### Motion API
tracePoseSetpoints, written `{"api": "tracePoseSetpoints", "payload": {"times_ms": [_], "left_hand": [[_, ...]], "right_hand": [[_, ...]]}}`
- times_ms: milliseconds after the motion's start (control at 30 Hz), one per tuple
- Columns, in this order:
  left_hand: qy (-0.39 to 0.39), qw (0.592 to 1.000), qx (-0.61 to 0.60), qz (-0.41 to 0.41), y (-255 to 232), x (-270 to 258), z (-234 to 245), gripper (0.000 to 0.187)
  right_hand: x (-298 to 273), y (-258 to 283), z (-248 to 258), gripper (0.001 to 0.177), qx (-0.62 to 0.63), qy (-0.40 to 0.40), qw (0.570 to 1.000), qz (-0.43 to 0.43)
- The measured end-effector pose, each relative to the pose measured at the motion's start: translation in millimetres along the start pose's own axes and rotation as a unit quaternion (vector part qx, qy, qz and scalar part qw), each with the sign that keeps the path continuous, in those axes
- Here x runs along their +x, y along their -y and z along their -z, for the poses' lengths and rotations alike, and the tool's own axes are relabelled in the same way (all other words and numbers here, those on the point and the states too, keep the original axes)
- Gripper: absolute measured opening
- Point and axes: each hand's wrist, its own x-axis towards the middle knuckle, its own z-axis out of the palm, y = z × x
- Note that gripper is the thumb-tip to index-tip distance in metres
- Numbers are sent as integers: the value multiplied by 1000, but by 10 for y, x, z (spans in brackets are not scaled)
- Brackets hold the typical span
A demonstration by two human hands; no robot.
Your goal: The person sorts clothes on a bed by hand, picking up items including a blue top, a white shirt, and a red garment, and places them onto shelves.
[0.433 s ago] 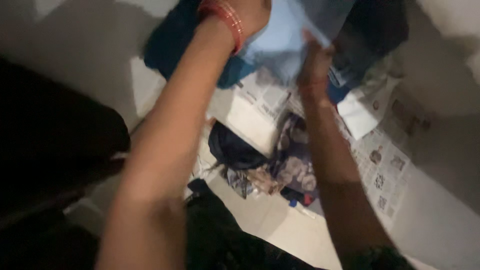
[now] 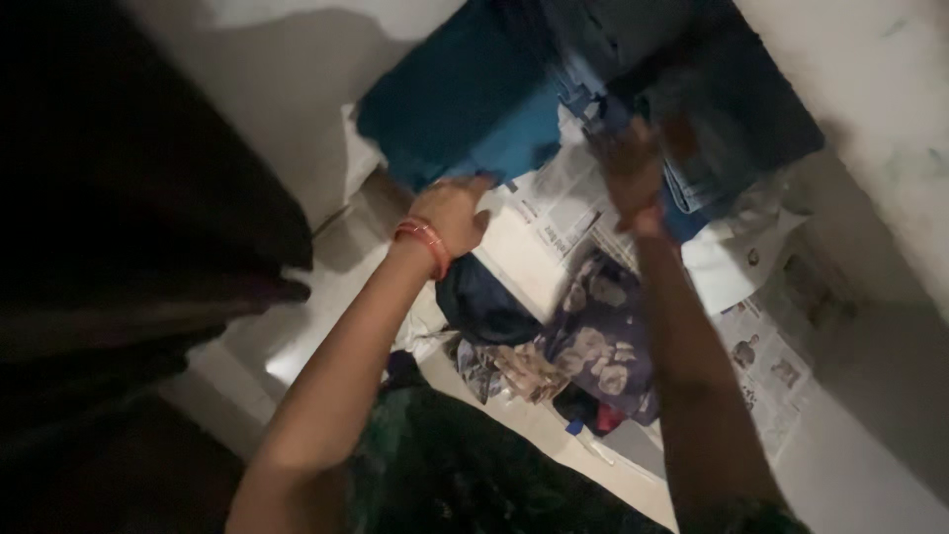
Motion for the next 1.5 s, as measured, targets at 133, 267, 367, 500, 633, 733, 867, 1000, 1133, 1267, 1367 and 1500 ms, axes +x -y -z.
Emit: {"api": "tracePoseSetpoints", "payload": {"times_ms": [133,267,367,500,633,733,867,1000,1133,1267,1367,1500], "left_hand": [[11,994,4,112,76,-773,-29,55],[-7,990,-20,141,123,-1587,-108,60],[-23,984,-51,168,157,-2270,-183,59],[-36,972,-70,220,153,-3244,-166,57],[-99,951,-70,284,80,-4176,-229,56],[-166,931,-63,319,31,-4773,-292,57],[-273,877,-61,391,-154,-5427,-526,58],[-378,807,-96,443,-391,-5888,-902,57],[-420,757,-87,494,-672,-6061,-1259,57],[-481,710,-105,504,-1052,-6061,-1504,57],[-537,668,-124,500,-1349,-6107,-1806,57],[-541,615,-181,545,-1709,-6302,-2259,59]], "right_hand": [[-802,-803,-355,82,-209,-32,977,10],[-1372,-1622,-1193,31,-266,-58,954,-125],[-1800,-2114,-1913,56,-424,-113,880,-184],[-2223,-2439,-2671,51,-476,-38,835,-273],[-2566,-2714,-2889,52,-392,19,866,-309],[-2528,-2825,-2871,53,-374,40,851,-368],[-2259,-2954,-3014,54,-418,141,811,-385],[-2049,-2992,-3340,55,-403,227,810,-360],[-2072,-2910,-3521,54,-393,283,792,-373],[-2237,-2813,-3460,52,-406,325,738,-429],[-2370,-2836,-3377,54,-394,356,710,-462],[-2491,-2910,-3415,53,-361,396,695,-479]]}}
